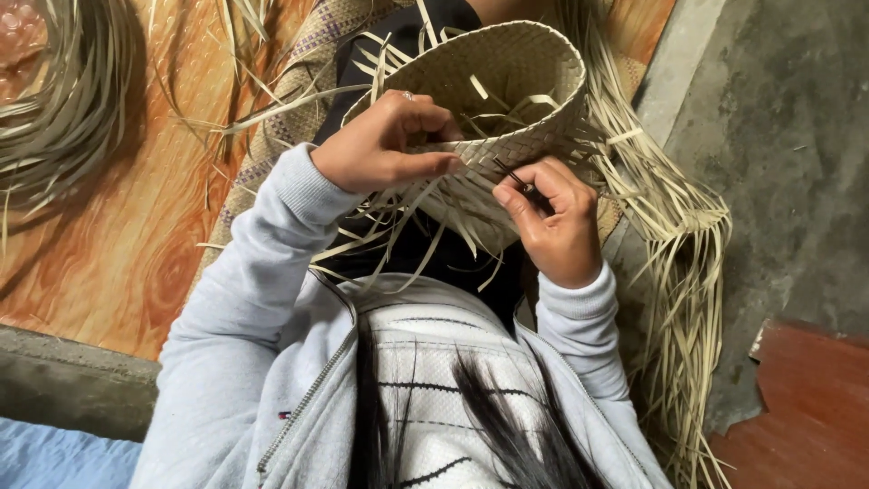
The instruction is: A person is weaving a basket, finishing the rim by tucking in loose strips of material using their hands and a small tool.
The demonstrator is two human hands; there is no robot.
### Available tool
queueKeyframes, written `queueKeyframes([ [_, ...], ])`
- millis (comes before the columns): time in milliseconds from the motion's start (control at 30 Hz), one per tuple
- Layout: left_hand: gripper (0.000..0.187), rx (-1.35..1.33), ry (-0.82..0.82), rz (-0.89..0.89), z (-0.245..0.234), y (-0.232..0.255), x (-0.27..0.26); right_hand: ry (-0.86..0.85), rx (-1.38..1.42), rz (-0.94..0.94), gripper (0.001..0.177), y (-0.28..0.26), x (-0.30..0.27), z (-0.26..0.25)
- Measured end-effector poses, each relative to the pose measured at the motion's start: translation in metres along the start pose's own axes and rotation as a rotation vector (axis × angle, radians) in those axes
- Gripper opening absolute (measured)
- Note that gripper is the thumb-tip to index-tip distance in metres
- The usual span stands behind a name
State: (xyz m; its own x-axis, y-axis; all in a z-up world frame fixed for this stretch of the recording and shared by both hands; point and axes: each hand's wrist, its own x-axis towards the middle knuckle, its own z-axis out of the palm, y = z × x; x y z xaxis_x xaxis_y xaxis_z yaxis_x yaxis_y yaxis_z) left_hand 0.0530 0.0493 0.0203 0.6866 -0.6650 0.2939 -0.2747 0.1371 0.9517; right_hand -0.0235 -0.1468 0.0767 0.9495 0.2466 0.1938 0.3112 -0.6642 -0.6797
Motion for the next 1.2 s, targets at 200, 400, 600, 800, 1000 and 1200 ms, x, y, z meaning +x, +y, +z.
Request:
queueKeyframes([
  [200, 0.011, -0.147, 0.01, -0.062, 0.002, -0.003, -0.003, -0.027, 0.0, -0.002, 0.01, 0.006, -0.004, -0.001],
  [400, 0.007, -0.183, -0.028, -0.062, 0.001, -0.001, -0.004, -0.037, 0.103, 0.01, 0.013, -0.006, -0.002, 0.004],
  [600, 0.018, 0.208, 0.119, 0.188, 0.006, 0.008, 0.0, 0.016, 0.045, -0.015, 0.008, -0.011, 0.004, 0.01],
  [800, 0.015, 0.058, 0.063, 0.176, 0.003, -0.003, -0.004, 0.023, 0.054, -0.002, 0.01, -0.007, 0.002, 0.011],
  [1000, 0.016, 0.237, 0.052, 0.134, -0.001, -0.007, -0.007, 0.013, 0.023, -0.012, 0.012, -0.003, 0.001, 0.008],
  [1200, 0.016, 0.246, 0.061, 0.155, 0.0, -0.012, -0.006, 0.013, 0.016, -0.019, 0.012, -0.002, 0.0, 0.008],
])
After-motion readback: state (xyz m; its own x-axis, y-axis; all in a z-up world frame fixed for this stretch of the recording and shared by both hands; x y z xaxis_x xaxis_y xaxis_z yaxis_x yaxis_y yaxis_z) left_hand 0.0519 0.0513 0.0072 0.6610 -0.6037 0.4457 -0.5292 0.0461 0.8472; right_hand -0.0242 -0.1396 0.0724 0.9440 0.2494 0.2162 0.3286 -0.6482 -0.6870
